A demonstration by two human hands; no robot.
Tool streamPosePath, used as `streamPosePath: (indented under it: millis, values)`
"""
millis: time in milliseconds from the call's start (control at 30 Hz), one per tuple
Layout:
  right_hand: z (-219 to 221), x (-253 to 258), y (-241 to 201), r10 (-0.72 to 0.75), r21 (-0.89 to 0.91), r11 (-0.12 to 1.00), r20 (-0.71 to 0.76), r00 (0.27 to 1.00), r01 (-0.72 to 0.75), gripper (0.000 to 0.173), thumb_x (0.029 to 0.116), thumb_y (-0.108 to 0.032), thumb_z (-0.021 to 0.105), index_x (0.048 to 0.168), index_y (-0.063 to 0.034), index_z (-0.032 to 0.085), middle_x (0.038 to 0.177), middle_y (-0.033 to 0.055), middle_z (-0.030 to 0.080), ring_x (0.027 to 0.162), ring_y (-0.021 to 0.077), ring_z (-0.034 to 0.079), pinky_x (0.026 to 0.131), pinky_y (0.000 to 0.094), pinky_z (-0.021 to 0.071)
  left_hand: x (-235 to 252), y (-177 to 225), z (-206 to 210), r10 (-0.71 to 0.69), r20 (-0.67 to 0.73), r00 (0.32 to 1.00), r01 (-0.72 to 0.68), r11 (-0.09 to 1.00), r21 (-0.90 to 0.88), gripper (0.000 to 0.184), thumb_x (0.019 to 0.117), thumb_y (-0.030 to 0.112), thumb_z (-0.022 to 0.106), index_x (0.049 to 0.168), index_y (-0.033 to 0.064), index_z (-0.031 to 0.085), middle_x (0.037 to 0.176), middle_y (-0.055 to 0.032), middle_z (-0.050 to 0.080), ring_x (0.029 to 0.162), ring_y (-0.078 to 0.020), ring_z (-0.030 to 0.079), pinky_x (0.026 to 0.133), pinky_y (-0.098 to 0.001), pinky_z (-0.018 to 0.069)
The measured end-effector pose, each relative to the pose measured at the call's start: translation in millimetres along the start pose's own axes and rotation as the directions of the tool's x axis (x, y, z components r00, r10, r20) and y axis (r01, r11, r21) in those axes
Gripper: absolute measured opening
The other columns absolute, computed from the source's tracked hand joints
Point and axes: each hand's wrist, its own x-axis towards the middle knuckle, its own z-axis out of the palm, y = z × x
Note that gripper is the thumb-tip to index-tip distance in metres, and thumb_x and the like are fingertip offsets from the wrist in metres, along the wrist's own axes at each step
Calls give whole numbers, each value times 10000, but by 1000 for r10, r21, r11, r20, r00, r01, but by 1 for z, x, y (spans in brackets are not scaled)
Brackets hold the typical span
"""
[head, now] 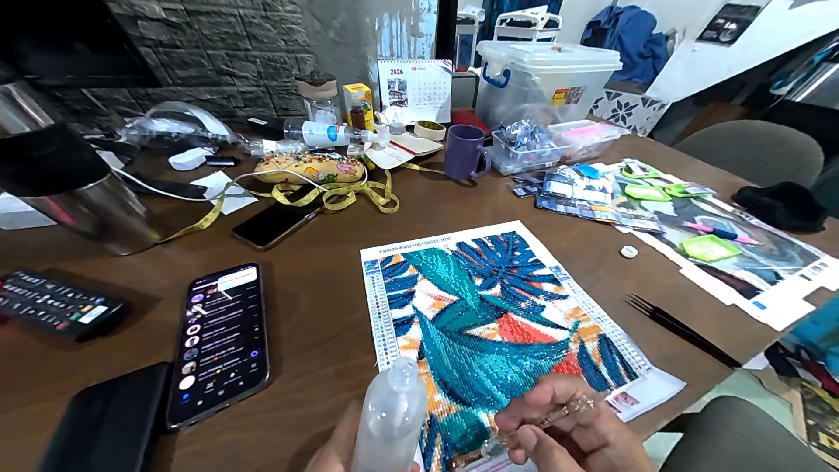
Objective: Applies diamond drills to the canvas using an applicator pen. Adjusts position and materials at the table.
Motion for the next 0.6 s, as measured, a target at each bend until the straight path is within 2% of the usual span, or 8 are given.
streamPosePath:
  millis: [200,367,467,600]
  values:
    - [-17,0,1,-23,-51,999,-49,999,20,321,933,73,589,1151,-158,535,1029,-73,755,888,55,727,740,243,612,0,-1,0,5,-9,1000,-5,1000,13,553,997,276,649,1325,-75,376,1119,-50,673,969,-137,720,895,-388,613]
    - [-29,-2,-4,3,-17,1000,-117,993,-5,354,927,88,571,1148,-188,543,1026,-78,766,893,71,741,738,252,623,0,-1,0,-7,-5,1000,7,1000,8,554,994,270,650,1329,-71,371,1132,-52,668,980,-140,719,897,-393,615]
    - [-23,-2,-4,-8,-6,1000,-81,997,8,324,949,49,599,1152,-200,558,1039,-82,763,904,69,738,746,252,621,0,-1,0,-5,-2,1000,5,1000,-9,562,996,275,652,1340,-60,361,1129,-48,669,978,-147,719,902,-399,611]
    - [-8,-1,0,-33,-2,999,-14,999,33,277,954,38,606,1157,-144,561,1036,-64,753,901,56,725,753,251,613,0,-1,-1,-5,2,1000,5,1000,-5,554,998,272,648,1333,-60,359,1131,-45,669,981,-145,718,907,-398,609]
